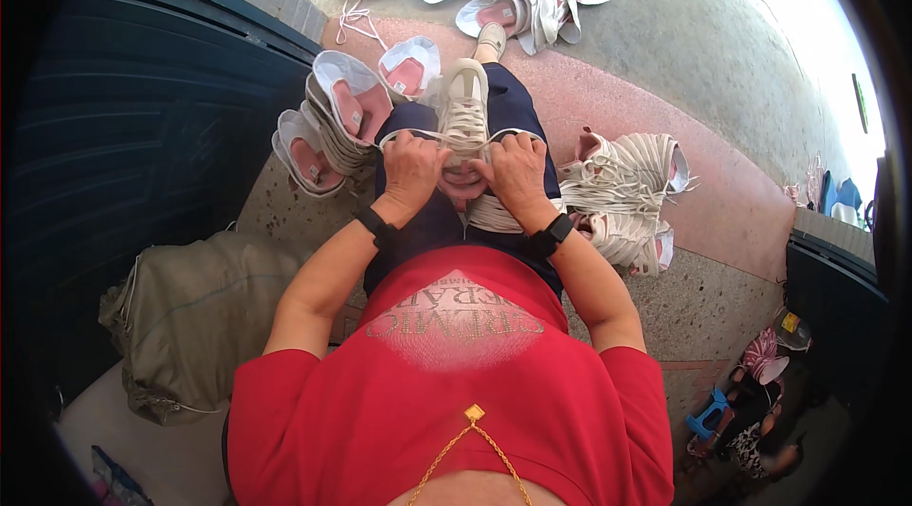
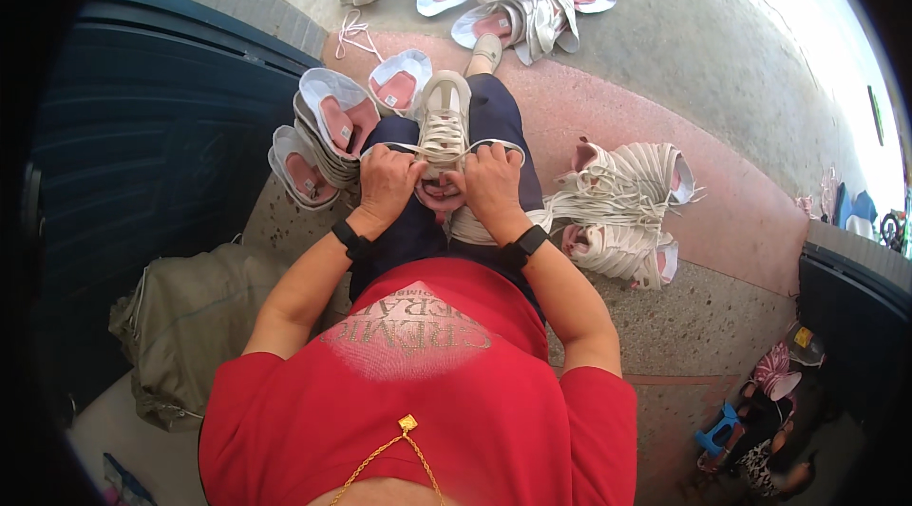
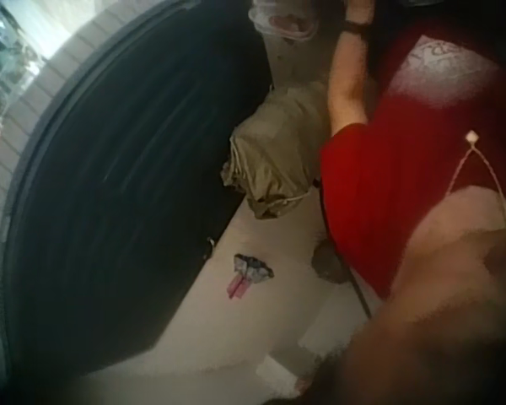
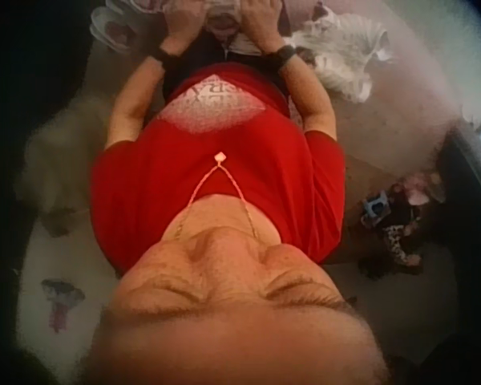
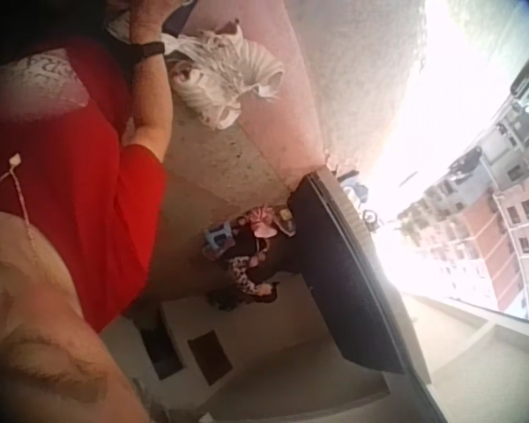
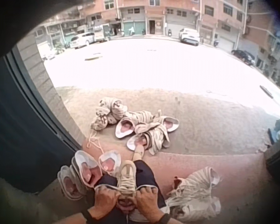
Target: The person sits on the ground and repeatedly threads a long white lace through the eyelets of a white sneaker. They pull the lace tight, adjust the loops, and continue lacing the shoe from the bottom to the top. Several other laced shoes are visible nearby.
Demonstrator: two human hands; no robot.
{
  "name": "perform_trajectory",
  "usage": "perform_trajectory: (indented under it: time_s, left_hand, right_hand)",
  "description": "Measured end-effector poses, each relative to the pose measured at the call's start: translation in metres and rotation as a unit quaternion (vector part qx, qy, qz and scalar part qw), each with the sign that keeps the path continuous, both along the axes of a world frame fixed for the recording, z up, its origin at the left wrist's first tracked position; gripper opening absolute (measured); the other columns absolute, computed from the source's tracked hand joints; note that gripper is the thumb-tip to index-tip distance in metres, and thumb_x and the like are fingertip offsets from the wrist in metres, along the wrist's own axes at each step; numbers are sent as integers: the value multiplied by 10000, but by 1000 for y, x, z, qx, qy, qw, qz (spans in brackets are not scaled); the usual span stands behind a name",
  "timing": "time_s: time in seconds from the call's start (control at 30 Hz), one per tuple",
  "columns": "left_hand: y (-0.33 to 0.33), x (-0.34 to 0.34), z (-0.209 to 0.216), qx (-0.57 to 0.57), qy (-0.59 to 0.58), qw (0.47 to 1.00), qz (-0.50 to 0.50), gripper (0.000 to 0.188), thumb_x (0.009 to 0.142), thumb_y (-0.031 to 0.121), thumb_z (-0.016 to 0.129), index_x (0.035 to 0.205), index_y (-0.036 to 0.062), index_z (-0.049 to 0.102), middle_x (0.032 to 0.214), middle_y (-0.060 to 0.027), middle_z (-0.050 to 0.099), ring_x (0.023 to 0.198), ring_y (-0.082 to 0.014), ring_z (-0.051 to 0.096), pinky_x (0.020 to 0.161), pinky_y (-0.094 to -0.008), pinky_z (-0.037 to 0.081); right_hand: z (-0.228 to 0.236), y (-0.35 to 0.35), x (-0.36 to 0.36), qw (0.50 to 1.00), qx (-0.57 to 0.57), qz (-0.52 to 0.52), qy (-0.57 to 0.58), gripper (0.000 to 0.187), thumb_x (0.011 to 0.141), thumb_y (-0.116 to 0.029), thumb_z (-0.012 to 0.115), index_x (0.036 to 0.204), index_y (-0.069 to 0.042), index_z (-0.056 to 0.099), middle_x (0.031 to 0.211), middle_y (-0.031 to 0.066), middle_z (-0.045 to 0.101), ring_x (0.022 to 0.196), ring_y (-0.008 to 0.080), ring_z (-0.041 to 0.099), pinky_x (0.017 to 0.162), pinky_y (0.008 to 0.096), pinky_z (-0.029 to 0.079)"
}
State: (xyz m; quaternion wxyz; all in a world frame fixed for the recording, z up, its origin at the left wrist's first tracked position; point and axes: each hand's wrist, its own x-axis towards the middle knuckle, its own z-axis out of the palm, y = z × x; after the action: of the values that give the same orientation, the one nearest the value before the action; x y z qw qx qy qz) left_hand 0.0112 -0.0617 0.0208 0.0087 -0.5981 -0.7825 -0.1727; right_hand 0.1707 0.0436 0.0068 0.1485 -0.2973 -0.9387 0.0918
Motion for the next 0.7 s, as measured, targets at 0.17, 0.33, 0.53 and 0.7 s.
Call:
perform_trajectory:
  time_s: [0.17,0.33,0.53,0.7]
  left_hand:
    - [-7,-1,-2,-30,-22,999,23,112,782,194,616,847,108,646,742,-21,597,834,-224,507,701,-371,369]
    - [-3,-12,2,25,37,998,-45,151,744,145,581,879,101,633,859,-7,564,848,-207,503,707,-360,368]
    - [4,-17,7,-71,202,952,-220,177,726,169,526,845,69,612,890,-31,546,871,-199,503,718,-315,371]
    - [10,-25,8,-39,81,960,-266,141,698,125,560,810,51,605,842,-46,562,856,-208,523,714,-329,405]
  right_hand:
    - [-2,10,7,999,-10,26,-45,154,779,-241,618,744,-94,647,745,49,575,821,219,525,765,373,353]
    - [-14,15,15,996,-51,32,59,106,768,-157,578,796,-80,645,750,64,594,839,229,537,758,371,378]
    - [-13,11,2,993,-43,103,-27,189,769,-134,573,945,-73,606,817,63,604,882,233,542,785,371,399]
    - [7,16,-8,985,44,135,-95,99,770,-127,569,855,-85,598,812,60,596,872,237,540,778,368,394]
